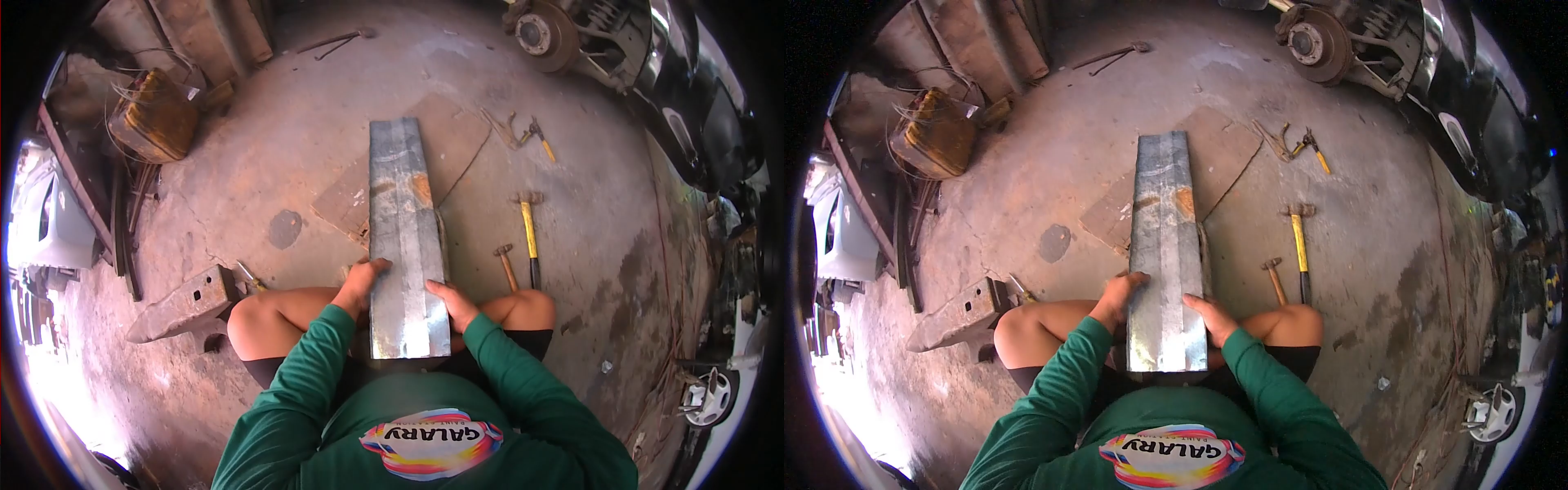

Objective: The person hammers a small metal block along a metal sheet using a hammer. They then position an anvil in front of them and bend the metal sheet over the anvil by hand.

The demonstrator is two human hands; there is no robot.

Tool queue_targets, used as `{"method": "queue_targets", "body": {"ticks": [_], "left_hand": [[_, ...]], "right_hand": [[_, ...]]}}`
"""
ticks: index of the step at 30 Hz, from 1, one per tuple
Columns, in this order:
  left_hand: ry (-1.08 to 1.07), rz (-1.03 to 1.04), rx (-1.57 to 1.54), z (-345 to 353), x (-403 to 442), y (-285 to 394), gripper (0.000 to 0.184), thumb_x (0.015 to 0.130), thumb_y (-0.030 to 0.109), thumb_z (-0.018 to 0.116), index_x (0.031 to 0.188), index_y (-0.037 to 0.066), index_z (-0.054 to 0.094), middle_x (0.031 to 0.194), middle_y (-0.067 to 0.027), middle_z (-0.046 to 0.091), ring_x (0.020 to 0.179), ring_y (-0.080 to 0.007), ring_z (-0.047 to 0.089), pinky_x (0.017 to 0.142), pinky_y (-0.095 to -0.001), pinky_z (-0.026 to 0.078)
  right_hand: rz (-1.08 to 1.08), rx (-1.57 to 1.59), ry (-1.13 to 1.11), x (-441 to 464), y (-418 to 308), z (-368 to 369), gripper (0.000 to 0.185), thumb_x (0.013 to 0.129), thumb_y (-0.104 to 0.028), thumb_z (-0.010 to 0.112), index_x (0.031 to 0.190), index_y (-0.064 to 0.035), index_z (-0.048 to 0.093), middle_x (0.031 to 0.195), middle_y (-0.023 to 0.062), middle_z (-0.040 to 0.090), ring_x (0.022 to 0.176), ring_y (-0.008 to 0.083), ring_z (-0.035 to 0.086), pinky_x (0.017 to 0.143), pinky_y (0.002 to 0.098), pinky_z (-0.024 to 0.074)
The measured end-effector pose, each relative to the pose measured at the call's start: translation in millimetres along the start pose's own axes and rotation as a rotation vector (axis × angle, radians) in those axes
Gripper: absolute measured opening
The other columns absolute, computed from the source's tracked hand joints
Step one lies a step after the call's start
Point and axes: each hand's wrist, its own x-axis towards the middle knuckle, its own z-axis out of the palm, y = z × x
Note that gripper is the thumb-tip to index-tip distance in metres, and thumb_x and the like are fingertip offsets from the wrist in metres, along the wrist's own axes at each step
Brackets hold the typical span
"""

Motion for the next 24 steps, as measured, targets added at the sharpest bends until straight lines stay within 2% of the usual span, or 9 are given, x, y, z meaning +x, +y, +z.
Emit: {"method": "queue_targets", "body": {"ticks": [4, 20, 24], "left_hand": [[-0.017, -0.014, -0.016, -5.7, 4.9, -4.2, 0.051, 0.093, 0.013, 0.070, 0.138, -0.009, 0.058, 0.118, -0.0223, 0.072, 0.099, -0.0356, 0.074, 0.090, -0.0484, 0.063], [0.002, -0.031, -0.025, -2.9, -0.5, -9.1, 0.048, 0.093, 0.014, 0.070, 0.134, -0.010, 0.061, 0.114, -0.0225, 0.073, 0.097, -0.0358, 0.075, 0.086, -0.0477, 0.064], [-0.011, -0.022, -0.039, -1.2, -3.4, 1.5, 0.048, 0.093, 0.014, 0.069, 0.137, -0.005, 0.061, 0.114, -0.0220, 0.073, 0.096, -0.0354, 0.075, 0.089, -0.0484, 0.064]], "right_hand": [[0.012, 0.027, -0.019, 0.1, 1.2, 0.3, 0.057, 0.104, -0.038, 0.071, 0.143, 0.0029, 0.063, 0.133, 0.0151, 0.073, 0.120, 0.0260, 0.071, 0.106, 0.0413, 0.0540], [0.015, -0.011, -0.010, -9.9, 4.0, 1.1, 0.059, 0.103, -0.039, 0.072, 0.144, 0.0031, 0.062, 0.134, 0.0167, 0.073, 0.120, 0.0275, 0.071, 0.106, 0.0419, 0.0548], [0.021, 0.029, -0.024, -2.3, 1.1, 5.7, 0.059, 0.104, -0.039, 0.072, 0.144, 0.0030, 0.062, 0.134, 0.0164, 0.073, 0.120, 0.0279, 0.071, 0.106, 0.0429, 0.0548]]}}
